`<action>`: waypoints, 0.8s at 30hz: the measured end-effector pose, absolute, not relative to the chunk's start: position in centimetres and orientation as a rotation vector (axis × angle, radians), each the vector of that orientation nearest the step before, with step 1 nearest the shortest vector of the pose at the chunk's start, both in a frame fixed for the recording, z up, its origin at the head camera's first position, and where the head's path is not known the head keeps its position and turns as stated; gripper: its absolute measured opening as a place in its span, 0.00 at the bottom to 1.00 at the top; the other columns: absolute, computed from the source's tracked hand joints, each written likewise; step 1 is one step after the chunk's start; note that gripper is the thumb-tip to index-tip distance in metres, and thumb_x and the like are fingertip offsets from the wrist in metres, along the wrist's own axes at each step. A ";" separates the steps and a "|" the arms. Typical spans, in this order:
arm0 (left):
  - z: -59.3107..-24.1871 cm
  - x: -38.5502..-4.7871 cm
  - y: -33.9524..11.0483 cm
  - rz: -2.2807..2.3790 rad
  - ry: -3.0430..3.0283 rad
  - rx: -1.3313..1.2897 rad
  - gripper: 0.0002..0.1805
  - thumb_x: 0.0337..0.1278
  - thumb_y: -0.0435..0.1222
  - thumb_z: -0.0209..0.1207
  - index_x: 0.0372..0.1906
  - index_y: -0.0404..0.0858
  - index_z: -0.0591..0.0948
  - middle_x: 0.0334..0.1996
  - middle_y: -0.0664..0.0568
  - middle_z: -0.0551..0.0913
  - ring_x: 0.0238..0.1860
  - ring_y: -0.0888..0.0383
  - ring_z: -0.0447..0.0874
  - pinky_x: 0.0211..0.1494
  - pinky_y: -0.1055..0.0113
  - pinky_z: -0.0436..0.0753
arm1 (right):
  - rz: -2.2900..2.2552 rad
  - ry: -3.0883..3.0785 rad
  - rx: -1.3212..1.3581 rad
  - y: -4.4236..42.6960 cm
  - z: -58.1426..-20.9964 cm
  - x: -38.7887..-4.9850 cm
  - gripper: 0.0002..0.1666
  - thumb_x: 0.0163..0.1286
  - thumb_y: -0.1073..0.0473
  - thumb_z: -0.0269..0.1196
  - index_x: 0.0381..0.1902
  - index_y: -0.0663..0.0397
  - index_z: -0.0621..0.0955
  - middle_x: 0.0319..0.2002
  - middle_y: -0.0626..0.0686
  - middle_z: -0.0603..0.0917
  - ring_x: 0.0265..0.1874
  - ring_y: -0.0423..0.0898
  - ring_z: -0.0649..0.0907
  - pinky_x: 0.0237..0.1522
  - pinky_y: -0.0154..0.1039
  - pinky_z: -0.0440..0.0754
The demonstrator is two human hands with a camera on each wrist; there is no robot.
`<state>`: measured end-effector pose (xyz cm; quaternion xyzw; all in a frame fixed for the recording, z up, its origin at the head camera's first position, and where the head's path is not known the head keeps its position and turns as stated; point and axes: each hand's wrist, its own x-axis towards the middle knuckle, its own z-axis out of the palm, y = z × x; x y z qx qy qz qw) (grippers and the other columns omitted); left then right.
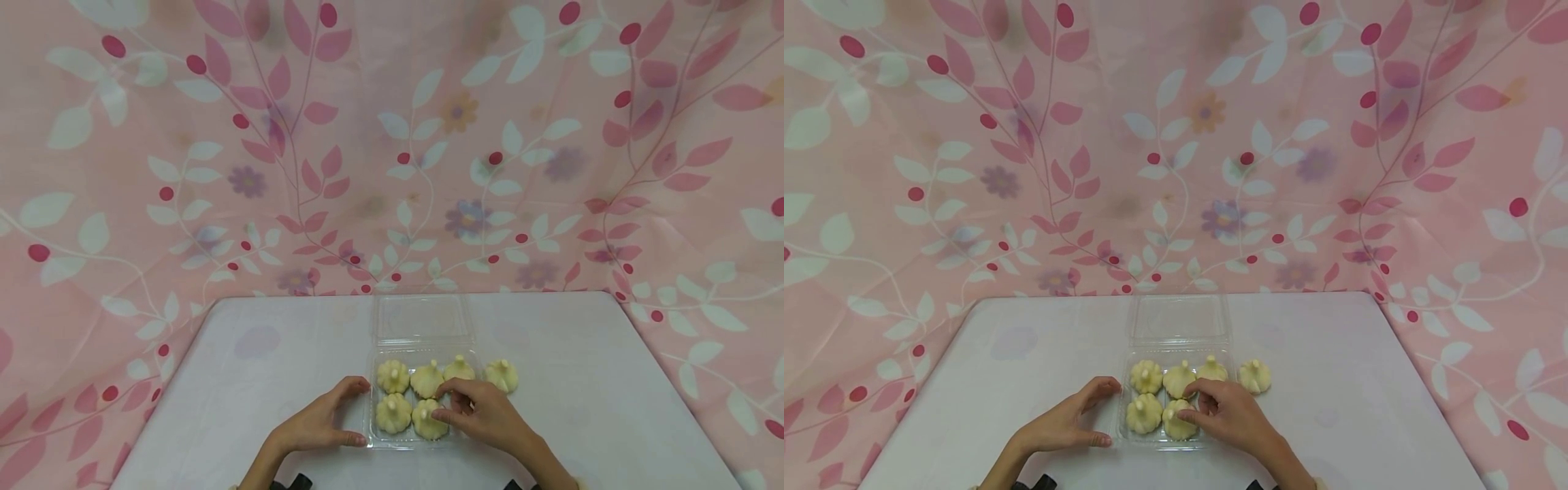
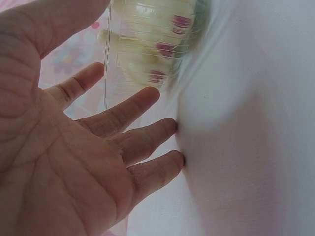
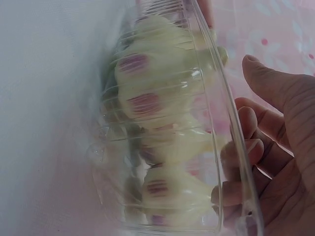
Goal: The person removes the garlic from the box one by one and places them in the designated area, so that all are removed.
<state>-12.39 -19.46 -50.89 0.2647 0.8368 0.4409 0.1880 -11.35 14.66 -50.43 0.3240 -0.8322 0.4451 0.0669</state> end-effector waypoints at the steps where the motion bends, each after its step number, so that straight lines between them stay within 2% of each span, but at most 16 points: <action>1: -50.9 -12.4 -19.4 1.239 2.356 0.742 0.47 0.44 0.49 0.75 0.69 0.45 0.63 0.67 0.52 0.70 0.70 0.48 0.65 0.69 0.42 0.60 | 1.339 -2.500 0.984 14.6 -50.4 -11.3 0.13 0.62 0.47 0.70 0.41 0.43 0.83 0.21 0.34 0.71 0.19 0.30 0.68 0.18 0.27 0.69; 13: -51.1 -12.4 -19.5 1.223 2.375 0.751 0.47 0.45 0.51 0.75 0.69 0.48 0.62 0.67 0.52 0.71 0.69 0.49 0.65 0.69 0.43 0.61 | 1.340 -2.469 1.014 14.1 -50.7 -11.3 0.15 0.59 0.50 0.74 0.41 0.45 0.83 0.22 0.33 0.72 0.20 0.29 0.70 0.19 0.26 0.71; 24: -51.2 -12.4 -19.5 1.228 2.376 0.744 0.48 0.44 0.50 0.75 0.69 0.45 0.63 0.66 0.54 0.71 0.69 0.49 0.66 0.68 0.42 0.62 | 1.362 -2.516 1.025 13.6 -50.9 -11.0 0.16 0.59 0.48 0.73 0.43 0.44 0.83 0.22 0.33 0.73 0.19 0.28 0.70 0.19 0.27 0.72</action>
